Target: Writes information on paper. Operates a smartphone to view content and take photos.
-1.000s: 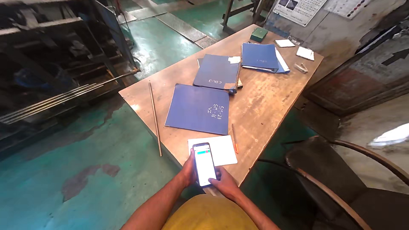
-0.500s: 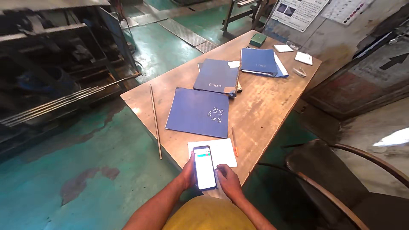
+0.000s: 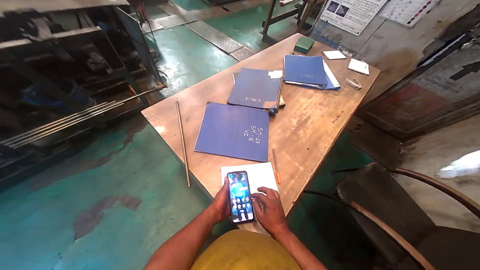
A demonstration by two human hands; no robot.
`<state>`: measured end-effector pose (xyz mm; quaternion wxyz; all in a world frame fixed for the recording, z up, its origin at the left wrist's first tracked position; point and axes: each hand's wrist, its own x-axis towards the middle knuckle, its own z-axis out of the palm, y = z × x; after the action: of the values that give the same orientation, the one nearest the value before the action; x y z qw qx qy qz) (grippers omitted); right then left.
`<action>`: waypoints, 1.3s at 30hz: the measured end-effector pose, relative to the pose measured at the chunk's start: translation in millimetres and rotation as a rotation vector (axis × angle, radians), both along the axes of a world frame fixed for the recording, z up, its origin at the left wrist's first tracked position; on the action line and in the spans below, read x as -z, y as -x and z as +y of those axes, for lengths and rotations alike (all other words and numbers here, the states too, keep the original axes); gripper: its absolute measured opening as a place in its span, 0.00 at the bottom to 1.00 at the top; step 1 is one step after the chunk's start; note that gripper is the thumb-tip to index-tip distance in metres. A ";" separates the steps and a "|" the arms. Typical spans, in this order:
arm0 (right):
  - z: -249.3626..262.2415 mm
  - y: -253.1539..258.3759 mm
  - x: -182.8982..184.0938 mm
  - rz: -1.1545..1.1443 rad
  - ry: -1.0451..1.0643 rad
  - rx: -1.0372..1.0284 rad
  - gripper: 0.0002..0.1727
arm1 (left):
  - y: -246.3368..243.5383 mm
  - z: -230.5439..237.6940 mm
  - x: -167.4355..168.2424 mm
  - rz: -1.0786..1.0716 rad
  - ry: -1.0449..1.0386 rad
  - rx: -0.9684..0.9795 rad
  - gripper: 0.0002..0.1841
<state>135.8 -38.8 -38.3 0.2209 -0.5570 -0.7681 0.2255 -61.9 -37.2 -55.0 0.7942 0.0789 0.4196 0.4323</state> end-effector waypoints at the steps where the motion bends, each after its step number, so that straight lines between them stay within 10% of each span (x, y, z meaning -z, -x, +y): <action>1: -0.2 -0.2 -0.3 -0.006 -0.010 -0.030 0.14 | 0.4 -0.2 -0.4 0.002 -0.002 0.005 0.43; 39: 3.6 8.9 3.0 -0.125 -0.069 -0.086 0.21 | 1.6 -0.5 3.4 0.024 0.012 -0.011 0.40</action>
<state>126.9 -35.2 -41.3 0.1819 -0.5287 -0.8108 0.1731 -63.5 -37.7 -58.4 0.7871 0.0771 0.4322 0.4333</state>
